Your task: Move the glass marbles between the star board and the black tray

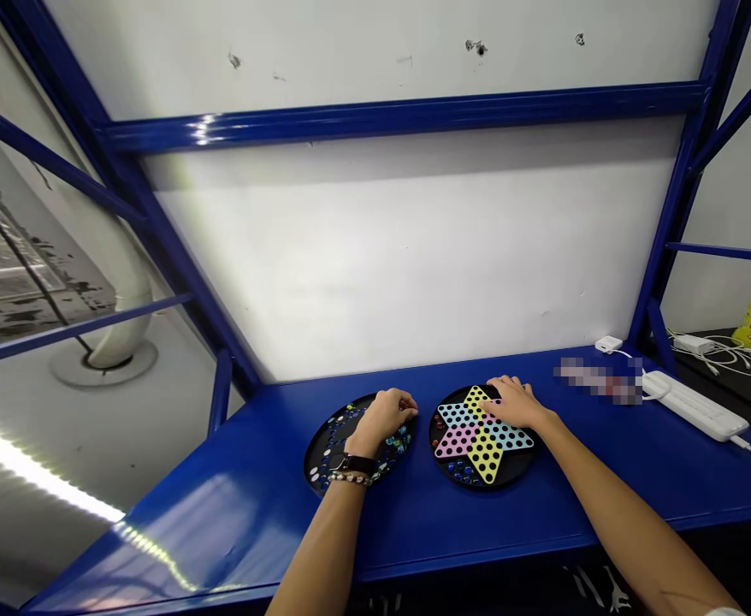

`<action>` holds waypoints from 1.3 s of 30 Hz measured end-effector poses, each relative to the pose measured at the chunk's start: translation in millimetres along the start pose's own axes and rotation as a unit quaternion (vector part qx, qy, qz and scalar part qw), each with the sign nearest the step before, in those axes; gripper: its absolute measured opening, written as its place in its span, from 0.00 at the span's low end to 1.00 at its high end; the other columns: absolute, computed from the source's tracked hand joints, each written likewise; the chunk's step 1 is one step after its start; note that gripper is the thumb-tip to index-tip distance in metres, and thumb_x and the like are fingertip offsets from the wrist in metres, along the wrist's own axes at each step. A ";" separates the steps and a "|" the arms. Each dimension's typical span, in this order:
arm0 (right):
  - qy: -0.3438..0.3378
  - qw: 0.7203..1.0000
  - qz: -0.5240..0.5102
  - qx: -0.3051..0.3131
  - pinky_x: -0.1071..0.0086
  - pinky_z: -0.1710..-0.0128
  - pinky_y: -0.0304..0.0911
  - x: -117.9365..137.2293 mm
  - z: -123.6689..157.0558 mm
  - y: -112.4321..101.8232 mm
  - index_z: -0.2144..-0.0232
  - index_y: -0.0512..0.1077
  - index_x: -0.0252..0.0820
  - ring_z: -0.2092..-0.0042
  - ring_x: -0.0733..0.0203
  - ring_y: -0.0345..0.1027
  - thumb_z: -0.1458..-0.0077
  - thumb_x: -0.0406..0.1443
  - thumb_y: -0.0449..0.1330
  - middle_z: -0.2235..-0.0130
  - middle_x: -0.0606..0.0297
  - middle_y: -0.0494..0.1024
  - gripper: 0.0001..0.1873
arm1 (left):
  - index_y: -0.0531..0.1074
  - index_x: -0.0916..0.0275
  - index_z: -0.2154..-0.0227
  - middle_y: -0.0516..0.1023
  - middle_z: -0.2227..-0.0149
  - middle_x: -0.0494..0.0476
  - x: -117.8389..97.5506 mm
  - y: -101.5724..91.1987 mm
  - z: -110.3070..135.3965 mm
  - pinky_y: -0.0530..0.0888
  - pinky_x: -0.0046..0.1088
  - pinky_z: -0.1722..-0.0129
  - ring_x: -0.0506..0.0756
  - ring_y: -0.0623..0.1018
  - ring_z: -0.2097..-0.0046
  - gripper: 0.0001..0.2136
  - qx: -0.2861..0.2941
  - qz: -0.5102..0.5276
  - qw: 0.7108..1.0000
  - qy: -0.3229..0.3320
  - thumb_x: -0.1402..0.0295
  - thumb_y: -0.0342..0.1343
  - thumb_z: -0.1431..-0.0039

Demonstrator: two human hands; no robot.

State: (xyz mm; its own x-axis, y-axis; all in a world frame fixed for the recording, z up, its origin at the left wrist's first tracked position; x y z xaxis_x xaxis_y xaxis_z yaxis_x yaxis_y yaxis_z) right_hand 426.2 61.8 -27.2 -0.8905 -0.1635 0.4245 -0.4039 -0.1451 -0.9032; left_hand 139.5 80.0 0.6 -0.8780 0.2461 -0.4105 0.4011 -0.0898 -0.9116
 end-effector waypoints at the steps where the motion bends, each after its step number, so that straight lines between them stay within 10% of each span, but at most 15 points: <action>1: 0.001 1.000 -0.003 0.000 0.53 0.43 0.49 -0.1 0.0 -0.1 0.40 0.60 0.48 0.39 0.45 0.52 0.41 0.55 0.47 0.39 0.56 0.63 0.32 | 0.80 0.60 0.67 0.83 0.64 0.57 -1.1 -0.6 1.4 0.72 0.26 0.60 0.56 0.80 0.60 0.08 0.003 0.000 1.000 -0.001 0.69 0.57 0.47; 9: -0.004 1.000 -0.007 -0.001 0.53 0.43 0.49 -0.8 -0.2 -0.3 0.40 0.60 0.47 0.39 0.45 0.52 0.41 0.55 0.47 0.39 0.56 0.63 0.33 | 0.82 0.56 0.65 0.83 0.60 0.57 -8.1 0.5 14.6 0.72 0.28 0.59 0.59 0.80 0.56 0.10 -0.044 -0.106 0.993 -0.037 0.72 0.59 0.50; 14: -0.001 1.000 -0.001 -0.002 0.53 0.43 0.49 -0.4 0.0 -0.6 0.40 0.60 0.48 0.39 0.45 0.52 0.41 0.55 0.47 0.40 0.56 0.64 0.32 | 0.81 0.59 0.63 0.84 0.61 0.57 -15.3 -2.4 19.7 0.73 0.28 0.59 0.58 0.80 0.59 0.10 -0.067 0.002 0.998 0.011 0.67 0.57 0.46; 22: 0.001 1.000 -0.002 0.006 0.53 0.43 0.49 1.1 2.3 -2.1 0.40 0.59 0.48 0.39 0.46 0.51 0.41 0.55 0.46 0.39 0.57 0.63 0.32 | 0.81 0.59 0.64 0.83 0.63 0.54 -45.7 10.3 25.7 0.73 0.28 0.65 0.55 0.79 0.66 0.14 0.036 0.098 0.990 0.098 0.58 0.58 0.48; 30: -0.001 1.000 0.000 -0.001 0.53 0.42 0.48 0.6 1.4 -1.4 0.39 0.59 0.47 0.38 0.45 0.51 0.41 0.53 0.47 0.39 0.55 0.63 0.32 | 0.76 0.63 0.55 0.81 0.58 0.59 2.9 -30.1 32.8 0.73 0.34 0.57 0.58 0.78 0.60 0.22 -0.144 0.098 0.985 -0.020 0.54 0.46 0.41; 39: 0.001 1.000 -0.014 0.005 0.49 0.40 0.45 -0.3 3.0 -0.7 0.38 0.59 0.48 0.37 0.43 0.50 0.41 0.56 0.46 0.38 0.55 0.62 0.33 | 0.77 0.59 0.57 0.81 0.57 0.57 37.2 -41.5 78.7 0.73 0.32 0.59 0.59 0.77 0.60 0.21 0.094 0.089 0.991 -0.013 0.50 0.54 0.48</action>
State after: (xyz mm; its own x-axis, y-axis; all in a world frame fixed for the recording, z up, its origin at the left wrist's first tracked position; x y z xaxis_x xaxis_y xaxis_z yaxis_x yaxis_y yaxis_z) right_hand 427.3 59.1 -26.5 -0.8799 -0.1568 0.4486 -0.4260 -0.1584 -0.8908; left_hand 69.7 16.9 21.6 -0.8052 0.1858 -0.5631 0.4961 -0.3091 -0.8114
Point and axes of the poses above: each hand's wrist, its own z-axis away from the middle knuckle, its own y-axis out of the palm, x = y × z, the point moved 2 cm from there along -z, towards the middle knuckle
